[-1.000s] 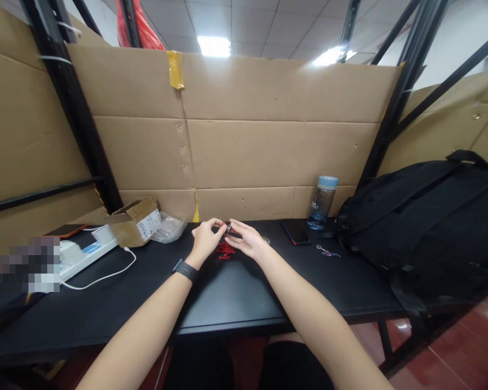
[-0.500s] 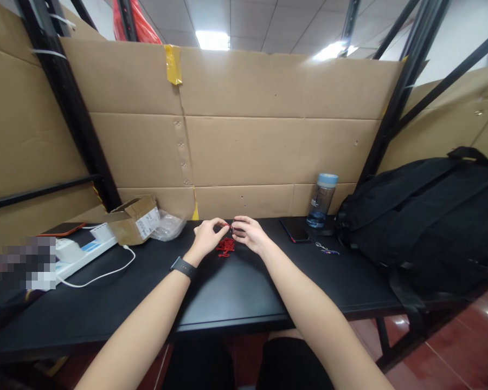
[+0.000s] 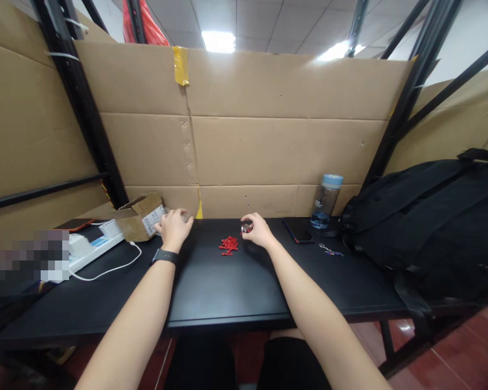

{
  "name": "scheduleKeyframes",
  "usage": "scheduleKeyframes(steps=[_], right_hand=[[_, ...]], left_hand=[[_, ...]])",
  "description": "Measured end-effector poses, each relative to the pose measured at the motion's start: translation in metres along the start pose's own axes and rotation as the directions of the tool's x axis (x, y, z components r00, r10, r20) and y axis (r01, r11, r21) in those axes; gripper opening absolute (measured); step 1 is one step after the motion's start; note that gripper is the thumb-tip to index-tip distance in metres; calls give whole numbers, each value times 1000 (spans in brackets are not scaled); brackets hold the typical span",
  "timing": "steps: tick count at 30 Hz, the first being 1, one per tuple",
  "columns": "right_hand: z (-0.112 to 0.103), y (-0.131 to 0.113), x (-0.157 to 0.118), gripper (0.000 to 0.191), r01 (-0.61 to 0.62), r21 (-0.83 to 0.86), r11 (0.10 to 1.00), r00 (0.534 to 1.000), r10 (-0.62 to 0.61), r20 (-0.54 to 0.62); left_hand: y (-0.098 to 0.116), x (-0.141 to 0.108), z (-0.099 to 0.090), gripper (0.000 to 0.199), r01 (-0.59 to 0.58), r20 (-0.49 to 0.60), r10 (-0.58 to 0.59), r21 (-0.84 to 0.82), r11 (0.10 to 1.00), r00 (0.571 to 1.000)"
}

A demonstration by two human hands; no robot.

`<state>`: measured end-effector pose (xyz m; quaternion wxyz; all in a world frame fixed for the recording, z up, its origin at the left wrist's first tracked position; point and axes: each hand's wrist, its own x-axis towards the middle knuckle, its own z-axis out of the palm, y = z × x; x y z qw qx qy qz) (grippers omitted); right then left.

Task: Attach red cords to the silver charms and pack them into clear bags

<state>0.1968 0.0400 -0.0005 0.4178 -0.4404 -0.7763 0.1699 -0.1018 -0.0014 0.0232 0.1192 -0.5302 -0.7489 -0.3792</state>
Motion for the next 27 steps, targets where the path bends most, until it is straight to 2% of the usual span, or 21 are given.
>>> scheduleKeyframes(steps=[3,7,15,19,23,25,27], right_hand=[[-3,8,-2,52,-14,-198,980,999,23,45],[-4,16,-2,54,-43,-273,961,993,72,97],[-1,25,2,52,-41,-248,968,992,70,110],[-2,27,3,52,-44,-225,973,993,68,100],[-5,26,4,51,-48,-190,981,995,64,76],[-7,24,5,50,-53,-173,983,996,64,57],[-11,22,6,50,-59,-160,985,997,65,36]], left_hand=[[-20,7,6,37,48,78,-51,43,998,996],[-24,9,10,30,77,127,-86,77,994,988],[-16,4,4,33,133,27,-135,84,988,990],[-16,7,0,32,161,-102,-157,26,987,982],[-7,8,-9,31,58,-222,-71,-65,996,972],[5,3,-12,30,-39,-211,13,-118,992,977],[23,-6,-11,29,-149,-145,127,-151,977,981]])
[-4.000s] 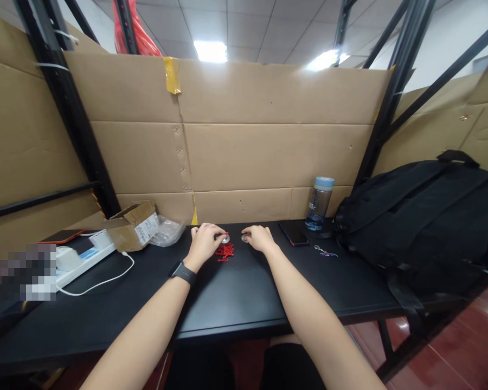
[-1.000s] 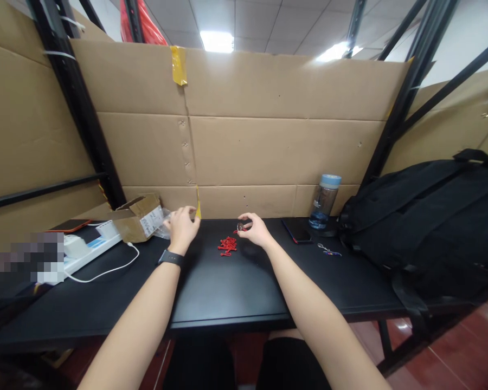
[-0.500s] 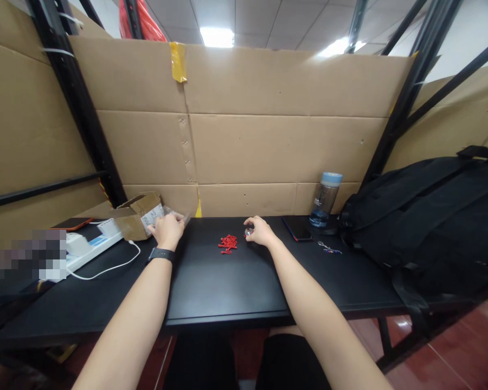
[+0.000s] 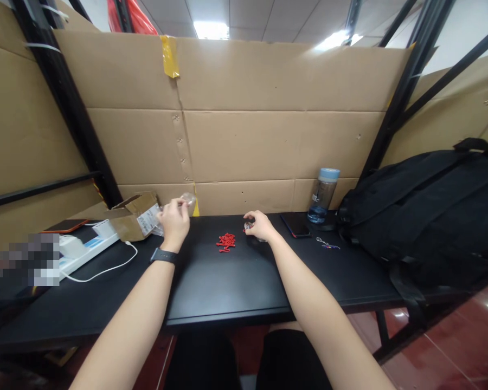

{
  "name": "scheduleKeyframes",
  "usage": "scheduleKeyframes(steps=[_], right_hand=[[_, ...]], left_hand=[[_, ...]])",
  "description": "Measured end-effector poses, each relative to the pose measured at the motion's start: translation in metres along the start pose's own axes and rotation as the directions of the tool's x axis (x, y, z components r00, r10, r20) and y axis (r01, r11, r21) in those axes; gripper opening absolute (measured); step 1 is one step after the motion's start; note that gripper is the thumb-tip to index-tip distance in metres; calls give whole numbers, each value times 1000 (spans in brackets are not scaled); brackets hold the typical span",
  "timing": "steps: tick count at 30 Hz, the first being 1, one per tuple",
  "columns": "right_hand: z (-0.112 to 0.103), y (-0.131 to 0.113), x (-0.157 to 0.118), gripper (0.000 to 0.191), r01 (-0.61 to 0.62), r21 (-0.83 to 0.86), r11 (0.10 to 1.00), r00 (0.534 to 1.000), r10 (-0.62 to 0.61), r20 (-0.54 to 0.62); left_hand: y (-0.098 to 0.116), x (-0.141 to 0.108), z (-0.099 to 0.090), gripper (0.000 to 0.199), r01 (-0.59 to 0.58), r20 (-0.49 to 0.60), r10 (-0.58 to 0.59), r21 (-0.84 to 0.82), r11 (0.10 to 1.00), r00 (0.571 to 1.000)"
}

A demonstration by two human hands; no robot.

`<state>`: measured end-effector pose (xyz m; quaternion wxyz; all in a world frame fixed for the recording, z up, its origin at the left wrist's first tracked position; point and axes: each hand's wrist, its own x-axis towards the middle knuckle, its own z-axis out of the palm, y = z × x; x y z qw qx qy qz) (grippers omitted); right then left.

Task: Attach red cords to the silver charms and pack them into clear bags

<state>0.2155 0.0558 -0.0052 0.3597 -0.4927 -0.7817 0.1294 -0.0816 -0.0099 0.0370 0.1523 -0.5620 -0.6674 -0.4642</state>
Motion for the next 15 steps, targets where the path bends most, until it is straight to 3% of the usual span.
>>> scheduleKeyframes(steps=[3,6,11,13,15], right_hand=[[-6,0,2,51,5,22,1000,1000,-4,-31],[-9,3,3,51,19,30,999,999,-17,-46],[-7,5,2,52,38,1,999,999,-38,-20],[-6,4,2,51,59,-11,998,998,-59,-14],[-4,2,1,50,73,-13,997,997,-73,-15]], left_hand=[[31,-20,14,31,-168,188,167,-10,986,968],[49,-39,35,35,-301,403,288,-32,953,869],[36,-43,60,39,-334,712,319,-125,934,626],[25,-39,62,43,-312,754,311,-147,939,579],[20,-35,61,46,-318,756,324,-161,934,569]])
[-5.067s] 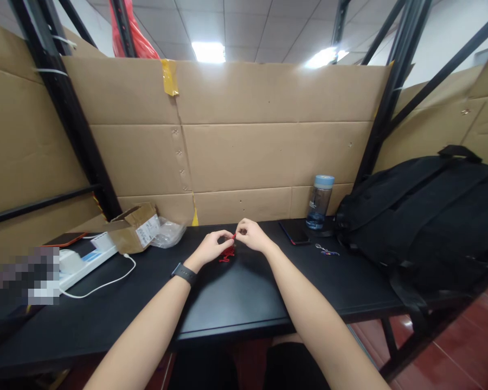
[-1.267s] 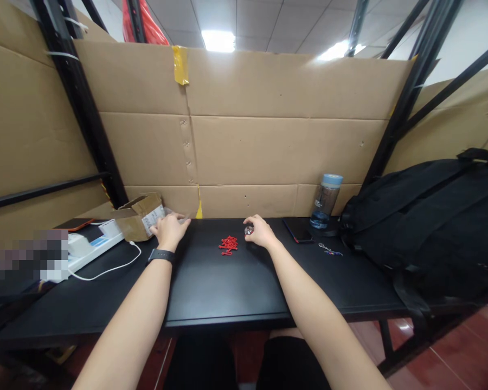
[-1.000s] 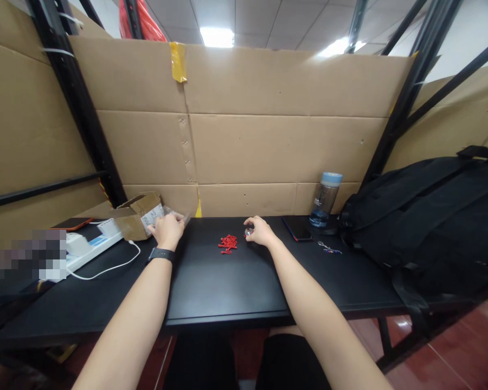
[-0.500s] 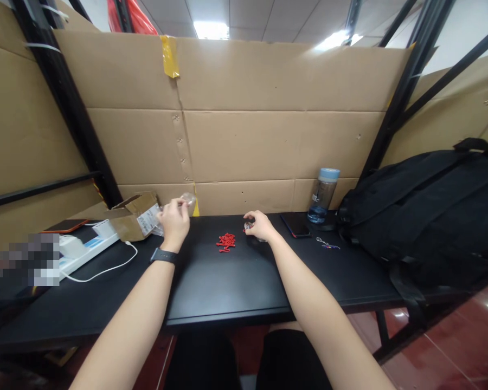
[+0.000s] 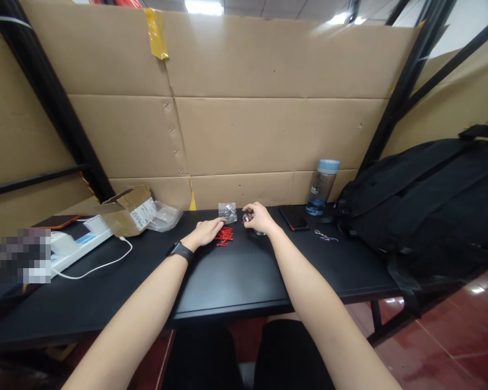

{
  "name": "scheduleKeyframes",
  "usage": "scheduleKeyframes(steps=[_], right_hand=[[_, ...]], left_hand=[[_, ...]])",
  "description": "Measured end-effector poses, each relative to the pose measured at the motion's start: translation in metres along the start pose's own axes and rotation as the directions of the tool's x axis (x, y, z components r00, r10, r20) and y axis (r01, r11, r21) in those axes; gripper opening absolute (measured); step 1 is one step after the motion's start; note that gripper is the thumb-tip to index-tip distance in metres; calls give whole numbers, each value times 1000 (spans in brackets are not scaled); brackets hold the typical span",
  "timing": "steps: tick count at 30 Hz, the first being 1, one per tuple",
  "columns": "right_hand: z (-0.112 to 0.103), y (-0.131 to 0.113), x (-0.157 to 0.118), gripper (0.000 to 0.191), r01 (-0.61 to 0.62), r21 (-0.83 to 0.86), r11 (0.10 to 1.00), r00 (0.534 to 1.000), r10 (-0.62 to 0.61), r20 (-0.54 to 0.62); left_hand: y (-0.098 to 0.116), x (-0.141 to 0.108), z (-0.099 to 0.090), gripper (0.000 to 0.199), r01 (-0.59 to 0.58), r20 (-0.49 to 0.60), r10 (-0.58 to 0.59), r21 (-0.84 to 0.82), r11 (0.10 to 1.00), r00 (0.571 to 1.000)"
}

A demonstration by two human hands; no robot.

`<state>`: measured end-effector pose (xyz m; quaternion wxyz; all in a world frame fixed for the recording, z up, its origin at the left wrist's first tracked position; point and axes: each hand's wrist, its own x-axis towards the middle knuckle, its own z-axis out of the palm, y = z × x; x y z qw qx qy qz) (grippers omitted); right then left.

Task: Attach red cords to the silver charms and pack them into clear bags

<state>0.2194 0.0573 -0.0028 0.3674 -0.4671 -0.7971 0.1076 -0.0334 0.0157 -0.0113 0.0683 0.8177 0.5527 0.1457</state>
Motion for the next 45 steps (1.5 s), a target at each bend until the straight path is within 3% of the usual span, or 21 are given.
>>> scheduleKeyframes(steps=[9,16,21,29,36,40,45], right_hand=[[10,-14,-2,43,77,38,996,996,-79,29],[20,-19,9,36,168,10,986,980,-168,108],[29,-10,14,33,163,-27,986,977,-157,145],[29,-9,14,20,135,3,991,981,-134,138],[37,-9,7,15,103,169,980,986,-123,111],[39,-4,3,27,136,267,954,974,-178,140],[39,-12,5,25,71,55,996,996,-74,58]], left_hand=[[13,10,1,55,-32,-48,34,35,999,998],[6,11,-1,49,-73,-4,73,-31,997,997],[0,13,0,53,-66,46,69,-61,996,997],[2,13,0,54,-28,40,31,-71,997,999],[3,10,0,52,-36,26,38,-93,995,999],[2,7,0,56,-51,50,58,-132,990,997],[-1,6,3,58,-76,68,87,-147,986,994]])
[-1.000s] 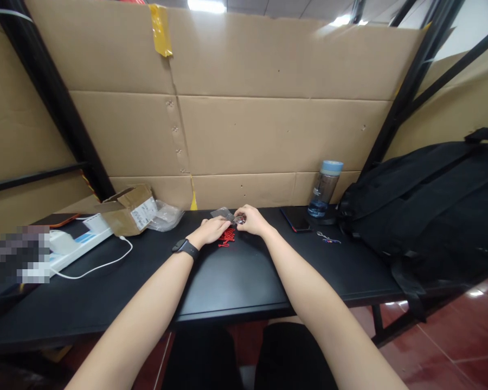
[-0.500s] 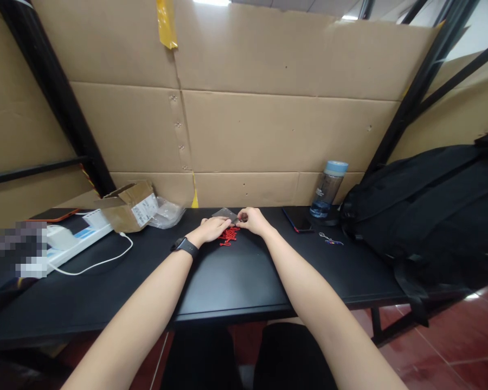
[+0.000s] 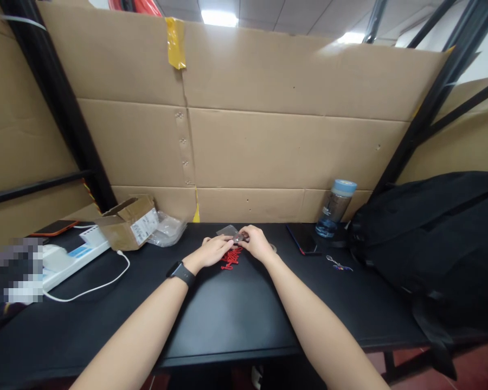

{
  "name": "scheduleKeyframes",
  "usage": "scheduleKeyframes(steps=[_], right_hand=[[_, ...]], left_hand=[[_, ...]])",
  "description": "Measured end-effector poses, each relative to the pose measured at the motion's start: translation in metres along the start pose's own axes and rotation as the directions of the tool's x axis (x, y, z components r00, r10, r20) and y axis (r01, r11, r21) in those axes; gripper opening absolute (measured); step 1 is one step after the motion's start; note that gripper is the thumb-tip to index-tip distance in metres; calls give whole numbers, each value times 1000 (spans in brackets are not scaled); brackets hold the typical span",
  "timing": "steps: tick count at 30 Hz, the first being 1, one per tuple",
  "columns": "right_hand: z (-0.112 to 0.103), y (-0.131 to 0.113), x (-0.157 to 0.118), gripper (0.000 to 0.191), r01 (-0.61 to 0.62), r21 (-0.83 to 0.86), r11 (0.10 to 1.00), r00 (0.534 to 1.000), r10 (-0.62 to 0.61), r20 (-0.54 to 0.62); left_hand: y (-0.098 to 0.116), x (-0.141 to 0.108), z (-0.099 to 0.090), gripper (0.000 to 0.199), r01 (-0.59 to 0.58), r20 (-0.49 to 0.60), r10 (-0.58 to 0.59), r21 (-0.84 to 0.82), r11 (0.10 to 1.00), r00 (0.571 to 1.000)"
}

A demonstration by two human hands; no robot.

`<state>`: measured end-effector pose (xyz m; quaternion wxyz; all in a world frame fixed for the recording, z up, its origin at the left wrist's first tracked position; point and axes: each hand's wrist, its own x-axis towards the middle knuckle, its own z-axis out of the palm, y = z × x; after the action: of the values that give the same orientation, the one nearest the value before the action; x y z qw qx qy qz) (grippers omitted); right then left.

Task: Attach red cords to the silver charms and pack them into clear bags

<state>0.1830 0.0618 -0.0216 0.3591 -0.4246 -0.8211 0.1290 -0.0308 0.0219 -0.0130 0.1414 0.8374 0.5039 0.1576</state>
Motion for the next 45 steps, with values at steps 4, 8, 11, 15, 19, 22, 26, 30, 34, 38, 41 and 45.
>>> scheduleKeyframes(steps=[4,8,11,15,19,22,26,30,34,38,41,45], right_hand=[[-2,-17,2,22,-117,-224,968,993,107,-57],[-6,-23,0,13,-90,-228,969,996,93,3],[-7,-21,0,9,-78,-231,970,996,84,18],[0,-23,1,11,-86,-363,928,996,81,-28],[6,-28,1,19,-146,-473,869,989,110,-103],[5,-28,2,20,-134,-451,882,991,106,-86],[5,-24,3,14,-74,-392,917,997,62,-42],[11,-24,5,16,-177,-397,901,984,149,-100],[7,-24,7,18,-162,-322,933,987,150,-64],[-13,-16,5,17,-36,-153,988,998,42,37],[-27,-8,1,30,36,-83,996,997,-31,65],[-24,-7,-2,47,137,-124,983,983,-120,136]], left_hand=[[-1,2,4,57,-27,-13,27,2,1000,1000],[-3,2,6,52,-30,-33,30,2,1000,999],[-3,1,4,51,-28,-34,28,-18,999,999],[0,-1,-1,50,-61,-8,61,-63,996,998],[0,0,-3,49,-67,-5,67,-67,996,998],[-4,0,-2,47,-50,-27,48,-78,996,998],[-8,0,-3,47,-25,-24,23,-93,995,999],[-5,-1,-6,44,-15,39,19,-103,995,999],[-4,-2,-8,45,-9,-35,5,-127,992,999],[-10,0,-10,39,-14,-178,-31,-242,970,983],[-15,1,-9,41,-5,-301,-83,-281,960,950],[-21,4,-4,72,3,-310,-46,-138,990,949]])
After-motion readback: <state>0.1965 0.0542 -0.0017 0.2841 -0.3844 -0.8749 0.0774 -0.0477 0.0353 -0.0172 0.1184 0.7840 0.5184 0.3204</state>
